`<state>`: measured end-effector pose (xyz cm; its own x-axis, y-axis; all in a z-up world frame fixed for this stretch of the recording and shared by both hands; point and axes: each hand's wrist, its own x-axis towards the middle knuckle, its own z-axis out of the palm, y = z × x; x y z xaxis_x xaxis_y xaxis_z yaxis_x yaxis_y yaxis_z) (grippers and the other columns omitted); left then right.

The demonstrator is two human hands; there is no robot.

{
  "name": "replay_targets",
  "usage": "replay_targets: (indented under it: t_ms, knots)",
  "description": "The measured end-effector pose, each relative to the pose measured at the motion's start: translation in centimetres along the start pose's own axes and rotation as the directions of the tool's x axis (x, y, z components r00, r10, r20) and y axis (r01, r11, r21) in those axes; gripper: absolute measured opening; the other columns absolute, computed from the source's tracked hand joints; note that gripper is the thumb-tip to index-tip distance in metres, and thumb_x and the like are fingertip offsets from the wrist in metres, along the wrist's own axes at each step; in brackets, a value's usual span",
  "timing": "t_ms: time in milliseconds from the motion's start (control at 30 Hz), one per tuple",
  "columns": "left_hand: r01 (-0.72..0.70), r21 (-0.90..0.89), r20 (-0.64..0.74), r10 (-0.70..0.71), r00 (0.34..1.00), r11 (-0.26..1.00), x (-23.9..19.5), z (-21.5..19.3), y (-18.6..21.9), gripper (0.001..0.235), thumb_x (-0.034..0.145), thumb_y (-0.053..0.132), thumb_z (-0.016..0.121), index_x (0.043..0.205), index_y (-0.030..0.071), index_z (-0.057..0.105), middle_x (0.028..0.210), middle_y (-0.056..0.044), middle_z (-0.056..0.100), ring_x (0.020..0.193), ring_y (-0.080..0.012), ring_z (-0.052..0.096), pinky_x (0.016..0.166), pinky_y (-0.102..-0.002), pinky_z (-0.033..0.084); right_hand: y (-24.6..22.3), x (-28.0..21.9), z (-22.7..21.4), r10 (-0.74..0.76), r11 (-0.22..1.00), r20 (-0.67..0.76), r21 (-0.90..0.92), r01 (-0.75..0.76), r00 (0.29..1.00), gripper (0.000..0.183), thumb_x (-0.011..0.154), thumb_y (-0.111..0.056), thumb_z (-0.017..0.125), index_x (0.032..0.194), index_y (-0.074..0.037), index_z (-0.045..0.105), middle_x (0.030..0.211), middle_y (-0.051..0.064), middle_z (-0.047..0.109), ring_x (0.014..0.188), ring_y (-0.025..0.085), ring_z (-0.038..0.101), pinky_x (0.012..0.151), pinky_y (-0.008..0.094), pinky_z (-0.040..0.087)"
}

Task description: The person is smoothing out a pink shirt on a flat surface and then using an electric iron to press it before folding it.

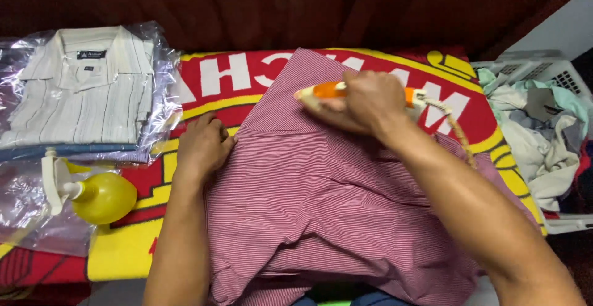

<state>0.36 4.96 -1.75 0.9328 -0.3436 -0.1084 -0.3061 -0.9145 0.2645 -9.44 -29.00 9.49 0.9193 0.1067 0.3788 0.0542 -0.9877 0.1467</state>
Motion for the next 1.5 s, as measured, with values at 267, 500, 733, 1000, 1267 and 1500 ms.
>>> replay_targets:
  t_ms: [267,500,733,1000,1267,1500]
  knots:
    - [0.148,-0.037,-0.091,-0.151,0.984,0.988,-9.1,-0.4,-1.3,0.041,0.092,0.053,0.066,0.112,0.017,0.069,0.105,-0.009,0.069,0.106,-0.0390,0.068,0.087,-0.054,0.056,-10.1,-1.8,5.3,-0.107,0.973,-0.032,0.201,0.111,0.994,0.063,0.074,-0.078,0.068,0.077,-0.015,0.070,0.062,0.013,0.069,0.062,0.038,0.074,0.056,0.046,0.059]
    - [0.125,-0.120,-0.115,-0.139,0.984,0.985,-11.2,-0.1,-1.9,0.032,0.102,0.036,0.059,0.097,0.007,0.069,0.088,-0.017,0.069,0.098,-0.0434,0.069,0.086,-0.055,0.056,-12.9,-0.2,7.2,-0.090,0.972,-0.091,0.209,0.108,0.992,0.066,0.078,-0.081,0.064,0.072,-0.015,0.066,0.059,0.011,0.067,0.059,0.034,0.074,0.054,0.044,0.058]
    - [0.199,-0.138,-0.105,-0.214,0.971,0.970,-11.2,-0.2,-1.5,0.036,0.107,0.041,0.054,0.099,0.008,0.064,0.089,-0.018,0.069,0.098,-0.0441,0.070,0.086,-0.058,0.055,-13.1,0.0,5.7,-0.164,0.971,0.002,0.174,0.161,0.986,0.060,0.074,-0.074,0.071,0.078,-0.014,0.071,0.064,0.010,0.069,0.065,0.034,0.075,0.058,0.045,0.059]
    - [0.202,-0.142,-0.119,-0.220,0.968,0.969,-11.5,0.3,-2.7,0.038,0.106,0.049,0.053,0.101,0.013,0.065,0.085,-0.015,0.072,0.094,-0.0415,0.073,0.085,-0.058,0.055,-15.4,-2.9,4.9,-0.242,0.948,0.101,0.238,0.213,0.965,0.056,0.077,-0.074,0.064,0.080,-0.018,0.068,0.065,0.007,0.070,0.065,0.031,0.076,0.059,0.045,0.059]
    - [0.114,-0.199,-0.380,-0.184,0.907,0.973,-12.3,1.0,-2.5,0.016,0.110,0.025,0.052,0.118,0.012,0.059,0.076,-0.016,0.075,0.079,-0.0435,0.074,0.074,-0.055,0.056,-15.0,-0.8,4.7,-0.024,0.986,0.081,0.164,0.010,0.996,0.057,0.077,-0.072,0.069,0.076,-0.014,0.067,0.064,0.007,0.069,0.065,0.032,0.075,0.057,0.044,0.059]
    - [0.099,-0.298,-0.430,-0.226,0.874,0.949,-12.1,0.6,-2.3,0.023,0.108,0.017,0.052,0.131,0.011,0.055,0.074,-0.024,0.071,0.081,-0.0511,0.070,0.076,-0.063,0.053,-18.2,-1.8,0.8,-0.150,0.968,0.050,0.212,0.136,0.987,0.046,0.073,-0.065,0.069,0.073,-0.019,0.067,0.058,0.003,0.066,0.060,0.028,0.074,0.053,0.042,0.058]
